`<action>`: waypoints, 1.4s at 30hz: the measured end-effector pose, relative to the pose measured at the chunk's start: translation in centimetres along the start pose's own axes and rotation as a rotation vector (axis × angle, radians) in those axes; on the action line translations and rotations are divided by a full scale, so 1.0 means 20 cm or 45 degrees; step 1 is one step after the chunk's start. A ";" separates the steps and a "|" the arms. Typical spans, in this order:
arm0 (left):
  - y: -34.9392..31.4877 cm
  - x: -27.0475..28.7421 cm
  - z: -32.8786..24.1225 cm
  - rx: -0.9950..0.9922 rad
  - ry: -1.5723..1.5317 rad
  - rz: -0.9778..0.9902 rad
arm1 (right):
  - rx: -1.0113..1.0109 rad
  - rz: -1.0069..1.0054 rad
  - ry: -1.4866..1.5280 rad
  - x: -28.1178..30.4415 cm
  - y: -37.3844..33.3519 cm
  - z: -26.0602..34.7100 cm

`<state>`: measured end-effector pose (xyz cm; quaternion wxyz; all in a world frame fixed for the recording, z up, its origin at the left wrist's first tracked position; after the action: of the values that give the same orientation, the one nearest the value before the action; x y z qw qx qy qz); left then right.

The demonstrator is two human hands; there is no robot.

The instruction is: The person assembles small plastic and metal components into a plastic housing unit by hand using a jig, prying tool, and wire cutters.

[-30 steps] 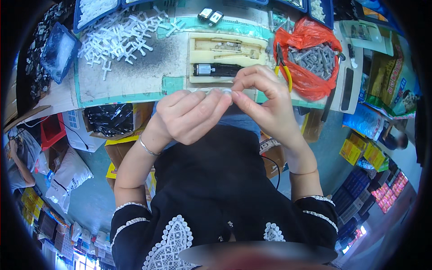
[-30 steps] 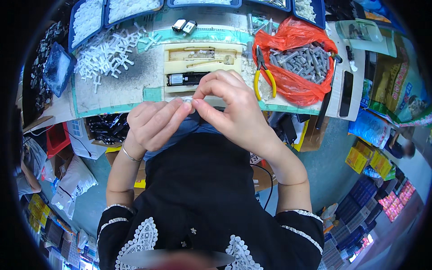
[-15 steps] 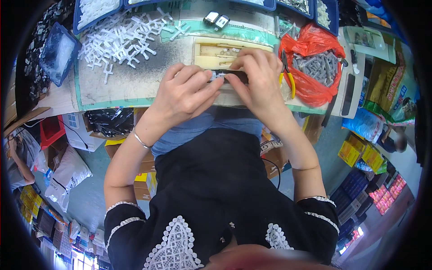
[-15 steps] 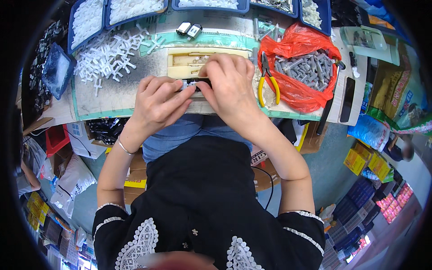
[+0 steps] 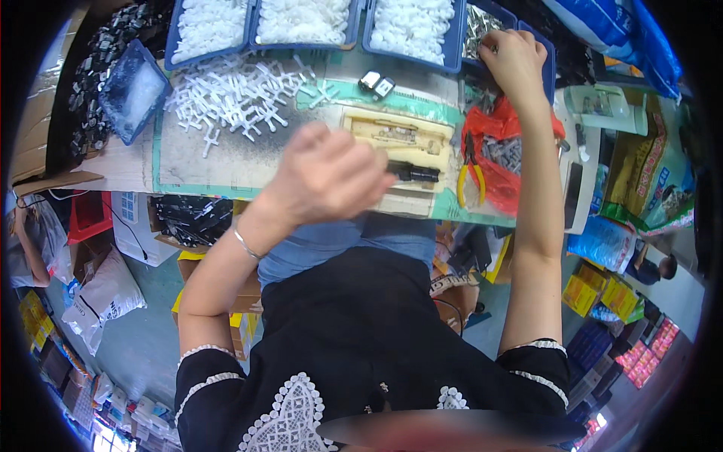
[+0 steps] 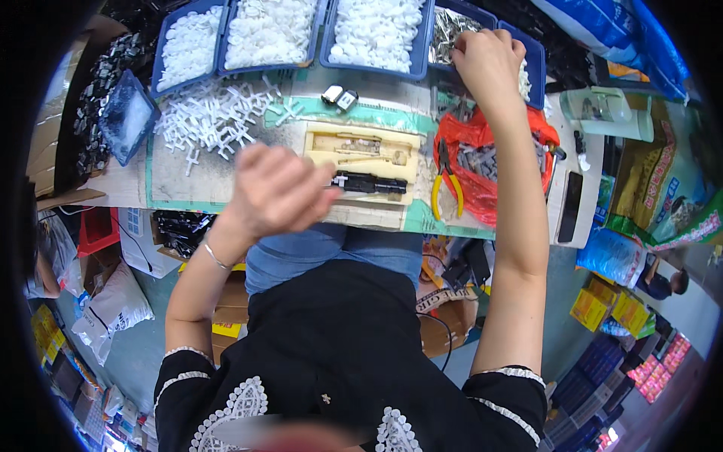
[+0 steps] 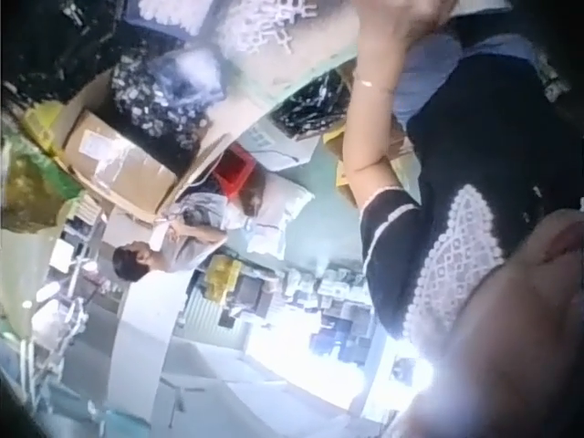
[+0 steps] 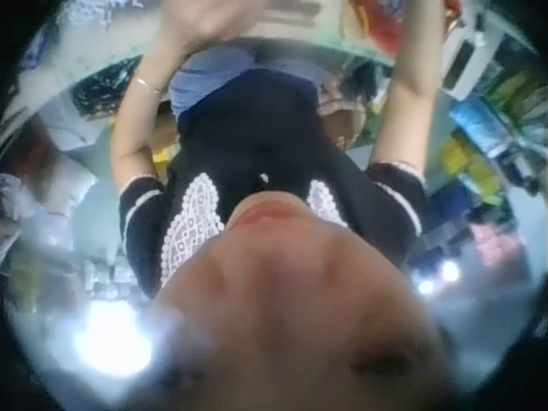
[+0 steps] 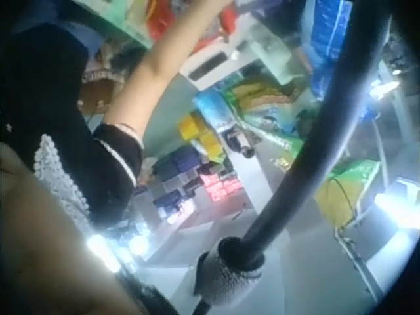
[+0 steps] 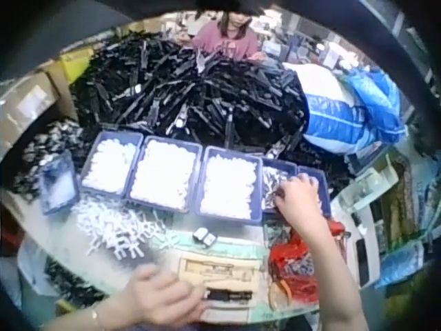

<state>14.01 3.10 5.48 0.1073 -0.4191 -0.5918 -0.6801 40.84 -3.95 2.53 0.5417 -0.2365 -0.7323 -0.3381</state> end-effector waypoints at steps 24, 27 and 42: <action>0.21 -0.26 0.76 0.045 0.518 0.507 | -0.387 0.076 1.772 0.16 -0.28 0.12; 0.24 -0.27 0.72 -0.042 0.469 0.526 | -0.377 0.083 1.835 0.19 -0.31 0.19; 0.12 -0.17 0.84 0.270 0.220 0.291 | -0.347 0.142 1.980 0.20 -0.34 0.37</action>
<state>25.16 16.20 4.03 0.2779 -0.4098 -0.5974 -0.6309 30.03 -2.99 3.43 0.8805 -0.0329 -0.0830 -0.4655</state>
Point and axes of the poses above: each hand's wrist, its own y-axis towards the middle knuckle, its own x-axis out of the back of the hand, z = x × y, the point moved 9 cm from there along y, towards the middle knuckle, and after that the axes turned 10 degrees about -x, right-handed, at the moved point
